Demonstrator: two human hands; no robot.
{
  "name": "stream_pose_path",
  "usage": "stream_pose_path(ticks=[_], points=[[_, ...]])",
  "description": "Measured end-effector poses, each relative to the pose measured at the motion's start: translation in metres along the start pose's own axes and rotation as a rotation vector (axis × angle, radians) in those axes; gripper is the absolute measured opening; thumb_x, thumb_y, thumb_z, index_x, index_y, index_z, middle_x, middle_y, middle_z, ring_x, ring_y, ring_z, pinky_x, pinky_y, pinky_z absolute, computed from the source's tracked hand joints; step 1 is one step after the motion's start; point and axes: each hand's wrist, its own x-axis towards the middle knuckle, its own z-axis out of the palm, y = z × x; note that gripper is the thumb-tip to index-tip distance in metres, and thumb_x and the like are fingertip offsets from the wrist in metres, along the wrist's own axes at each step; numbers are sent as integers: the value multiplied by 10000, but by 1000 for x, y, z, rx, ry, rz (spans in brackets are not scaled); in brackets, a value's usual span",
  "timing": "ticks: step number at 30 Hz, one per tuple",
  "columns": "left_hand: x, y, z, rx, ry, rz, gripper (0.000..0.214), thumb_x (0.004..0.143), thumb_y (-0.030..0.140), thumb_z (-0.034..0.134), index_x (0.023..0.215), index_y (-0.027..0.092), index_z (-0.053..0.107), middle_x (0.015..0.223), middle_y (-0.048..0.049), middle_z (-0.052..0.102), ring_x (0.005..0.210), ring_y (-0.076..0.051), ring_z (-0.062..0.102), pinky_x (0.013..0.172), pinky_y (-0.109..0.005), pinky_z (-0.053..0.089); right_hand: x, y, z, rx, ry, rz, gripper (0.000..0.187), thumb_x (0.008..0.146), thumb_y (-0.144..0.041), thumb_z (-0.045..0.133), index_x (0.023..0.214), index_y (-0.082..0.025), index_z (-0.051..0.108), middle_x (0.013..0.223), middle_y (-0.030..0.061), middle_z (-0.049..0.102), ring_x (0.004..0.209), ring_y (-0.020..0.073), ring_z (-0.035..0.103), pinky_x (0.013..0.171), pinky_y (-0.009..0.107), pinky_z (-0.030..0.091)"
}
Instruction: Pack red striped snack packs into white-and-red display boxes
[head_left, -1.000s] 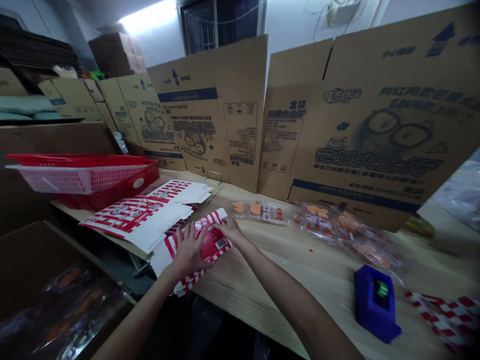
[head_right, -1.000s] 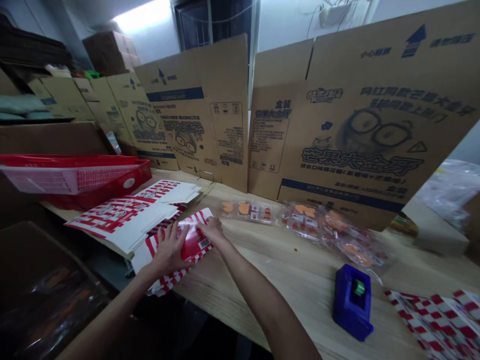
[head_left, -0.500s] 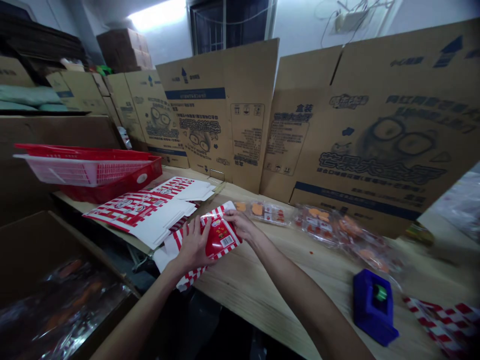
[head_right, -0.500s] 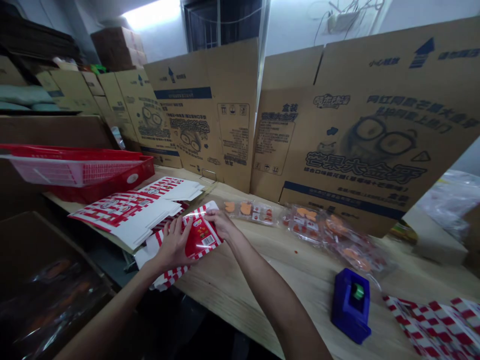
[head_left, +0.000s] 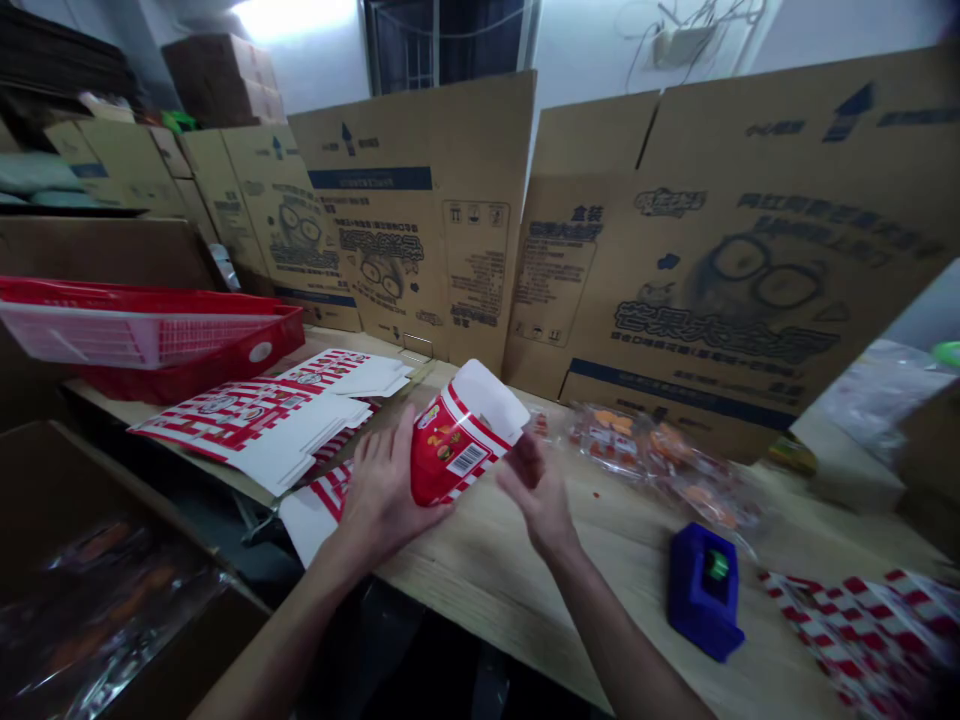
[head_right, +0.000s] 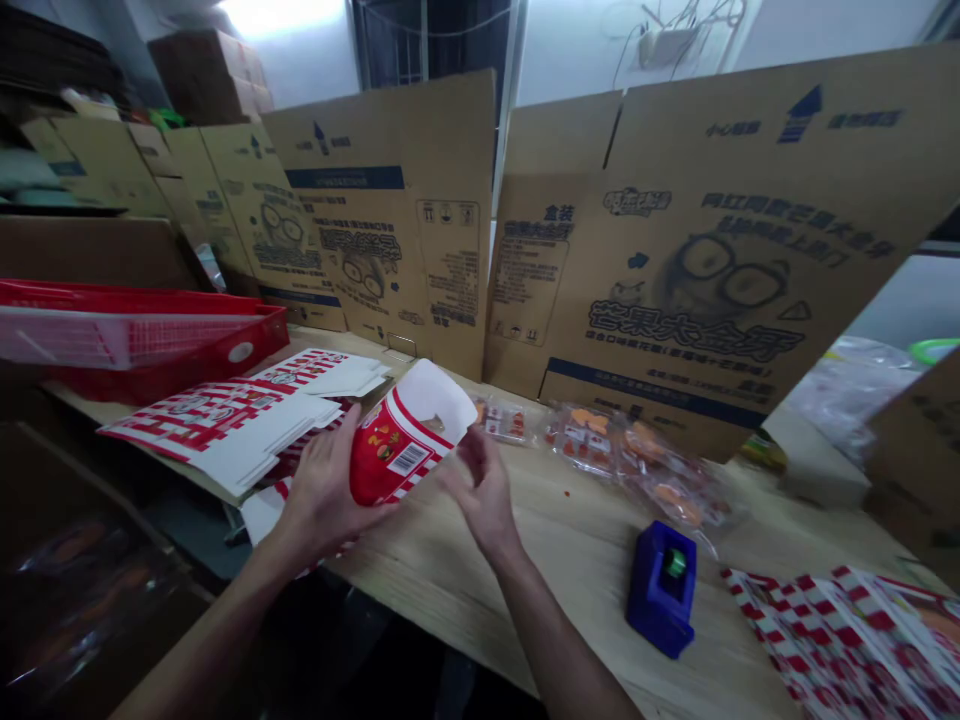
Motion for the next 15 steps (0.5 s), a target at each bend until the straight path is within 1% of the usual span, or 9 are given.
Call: stream_pose_path(ticks=[1,2,3,6,9,10,12,14,15], points=[[-3,8,6,-66,-7,-4,1227,547,474,801,1487,95,109,1260,-217,544,1134,-390,526,978,-518,414,-11,3,-3,42,-93,74,601,684,-358,806,1216,-240,554,1252,90,624,1132,248,600,989,403,476],[-7,16,14,-126,-22,-10,1236,543,468,808,1490,106,101,1261,-211,547,1143,-390,526,976,-517,419,-21,7,-6,76,-149,138,584,686,-360,806,1204,-238,568,1237,87,641,1122,254,613,981,407,486],[-12,24,23,-182,-41,-22,1239,538,461,816,1493,118,104,1266,-207,546,1160,-394,520,981,-524,418,-29,11,-9,99,-161,184,545,692,-357,802,1177,-232,588,1206,84,663,1099,256,629,970,408,495],[-28,41,46,-363,-95,-111,1196,536,422,828,1489,145,160,1323,-204,516,1236,-404,474,1011,-546,398,-46,19,-23,103,-49,251,451,686,-339,809,1083,-209,638,1099,75,717,1003,252,673,914,395,526],[-39,46,58,-650,-161,-287,1009,598,364,796,1445,148,292,1297,-179,558,1203,-359,529,995,-510,435,-56,20,-45,52,69,301,363,660,-337,823,961,-187,686,960,68,753,853,245,702,807,380,559],[-41,46,60,-768,-204,-347,903,608,347,791,1390,145,388,1236,-162,607,1142,-338,579,968,-488,463,-60,20,-52,36,106,316,329,660,-340,821,922,-183,698,916,64,759,805,242,704,773,377,564],[-46,45,65,-1040,-324,-469,646,615,339,792,1192,142,577,1060,-121,698,973,-301,661,884,-449,517,-68,19,-65,12,140,340,289,662,-338,818,884,-181,719,883,62,763,765,242,702,743,379,563],[-52,46,70,-1315,-445,-605,448,622,363,797,986,139,664,907,-91,736,826,-276,693,798,-426,548,-77,21,-75,-15,133,360,264,670,-327,812,878,-183,736,897,65,764,785,247,702,761,384,558],[-57,48,74,-1424,-487,-676,406,624,379,801,926,137,678,847,-79,741,768,-264,696,758,-414,556,-82,22,-79,-27,130,369,255,673,-321,810,876,-184,742,905,66,764,797,248,702,772,385,555]])
